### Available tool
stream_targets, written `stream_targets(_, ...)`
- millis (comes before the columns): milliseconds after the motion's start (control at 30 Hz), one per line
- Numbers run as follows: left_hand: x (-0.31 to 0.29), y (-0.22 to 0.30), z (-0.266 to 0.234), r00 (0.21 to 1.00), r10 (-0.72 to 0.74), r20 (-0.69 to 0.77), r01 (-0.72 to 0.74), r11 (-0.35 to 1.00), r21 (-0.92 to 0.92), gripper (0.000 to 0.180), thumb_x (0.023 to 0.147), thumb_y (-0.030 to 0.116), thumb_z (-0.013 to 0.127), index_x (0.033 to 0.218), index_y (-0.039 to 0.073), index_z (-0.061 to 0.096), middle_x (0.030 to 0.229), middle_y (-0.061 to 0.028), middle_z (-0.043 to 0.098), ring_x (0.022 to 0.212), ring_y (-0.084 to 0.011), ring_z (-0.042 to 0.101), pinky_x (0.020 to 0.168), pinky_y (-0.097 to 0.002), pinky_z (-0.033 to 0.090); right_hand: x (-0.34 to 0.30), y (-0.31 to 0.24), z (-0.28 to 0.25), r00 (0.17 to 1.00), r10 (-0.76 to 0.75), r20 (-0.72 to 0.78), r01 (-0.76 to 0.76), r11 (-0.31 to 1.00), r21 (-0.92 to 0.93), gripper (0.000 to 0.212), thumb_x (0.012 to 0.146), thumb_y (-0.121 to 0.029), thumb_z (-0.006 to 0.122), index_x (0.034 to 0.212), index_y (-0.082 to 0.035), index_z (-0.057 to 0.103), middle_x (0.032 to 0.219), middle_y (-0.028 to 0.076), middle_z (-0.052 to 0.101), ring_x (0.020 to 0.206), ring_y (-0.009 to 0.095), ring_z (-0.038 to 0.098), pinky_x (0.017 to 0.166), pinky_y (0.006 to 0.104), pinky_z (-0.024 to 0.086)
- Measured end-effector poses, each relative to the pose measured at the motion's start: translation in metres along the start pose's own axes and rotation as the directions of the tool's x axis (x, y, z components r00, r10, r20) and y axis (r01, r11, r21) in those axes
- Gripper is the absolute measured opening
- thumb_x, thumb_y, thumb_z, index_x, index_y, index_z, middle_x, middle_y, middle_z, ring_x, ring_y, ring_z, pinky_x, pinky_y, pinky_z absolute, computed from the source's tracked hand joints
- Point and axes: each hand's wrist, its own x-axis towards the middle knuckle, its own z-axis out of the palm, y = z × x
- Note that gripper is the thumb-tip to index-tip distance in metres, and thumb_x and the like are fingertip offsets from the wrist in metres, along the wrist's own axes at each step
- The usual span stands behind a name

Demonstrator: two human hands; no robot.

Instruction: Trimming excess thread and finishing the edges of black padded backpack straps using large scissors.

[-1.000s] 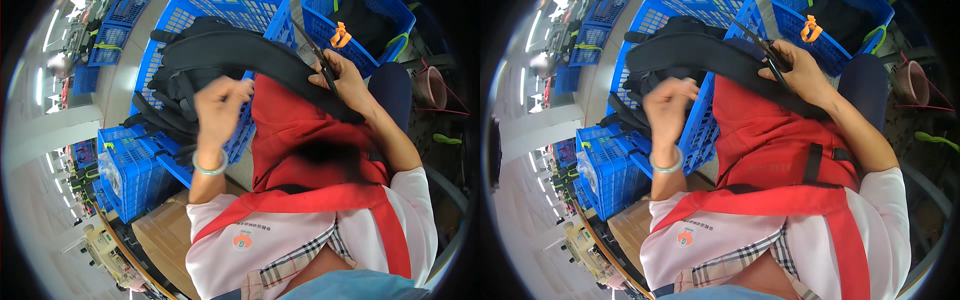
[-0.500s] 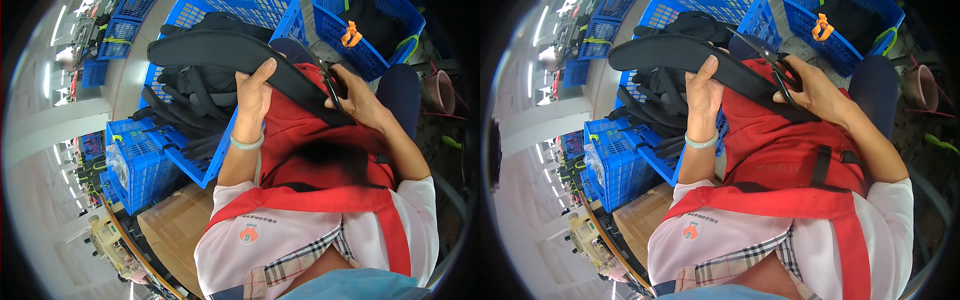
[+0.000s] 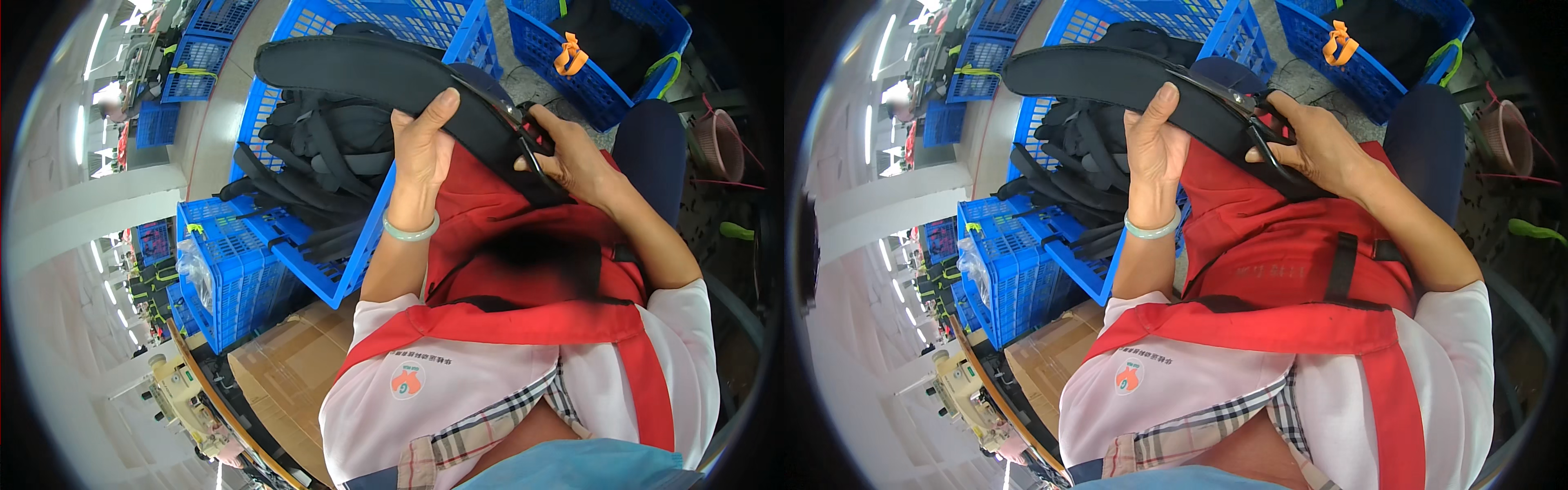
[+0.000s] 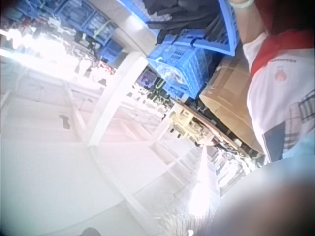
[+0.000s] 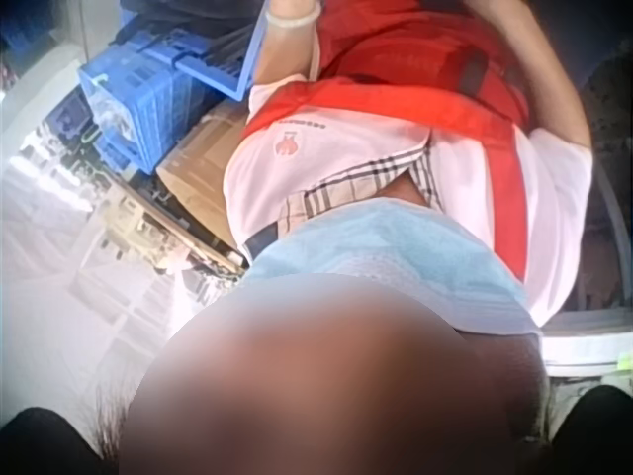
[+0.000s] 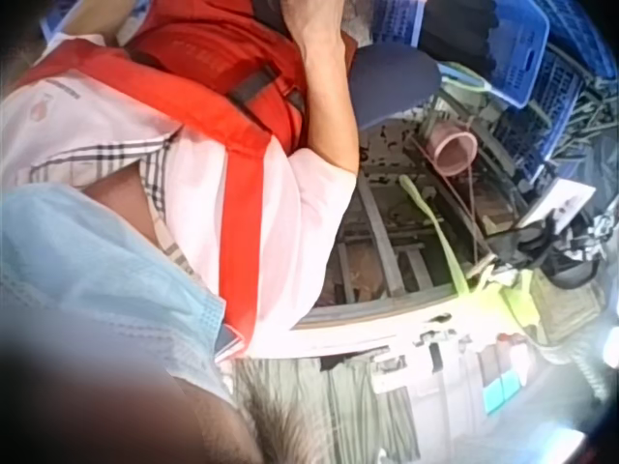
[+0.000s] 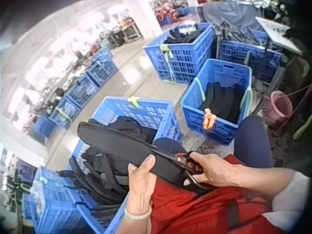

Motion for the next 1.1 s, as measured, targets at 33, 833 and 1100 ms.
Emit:
stream_targets(33,0.000,-0.001,-0.001,0.999,-0.001,0.049,0.000,1.000,0.006,0.028,0.084,-0.001,0.069,0.111,0.004,0.060,0.105,-0.0057,0.064,0.098,-0.0181,0.062,0.092,-0.0340,0.049,0.001,0.000,0.000,1.000,0.000,-0.002,0.000,1.000,-0.001,0.051,0.078,-0.041,0.076,0.098,-0.001,0.051,0.063,0.015,0.049,0.058,0.029,0.047,0.056,0.0368,0.039)
stream_targets(833,0.002,0.000,0.019,1.000,-0.018,0.019,0.019,0.999,-0.037,0.017,0.085,-0.001,0.066,0.101,0.000,0.062,0.093,-0.0095,0.068,0.083,-0.0203,0.068,0.079,-0.0354,0.057,0.003,-0.006,-0.007,0.998,0.057,0.006,-0.057,0.998,-0.001,0.055,0.076,-0.042,0.077,0.097,0.003,0.053,0.061,0.018,0.047,0.054,0.028,0.045,0.054,0.0377,0.037)
stream_targets(1100,0.006,-0.006,0.027,0.999,-0.012,0.039,0.013,0.999,-0.032,0.017,0.084,-0.002,0.067,0.101,-0.001,0.063,0.094,-0.0082,0.068,0.084,-0.0175,0.067,0.079,-0.0319,0.056,0.009,-0.003,-0.016,0.998,-0.053,-0.042,0.050,0.997,-0.056,0.046,0.080,-0.036,0.076,0.096,0.002,0.056,0.068,0.009,0.046,0.065,0.014,0.045,0.058,0.0309,0.039)
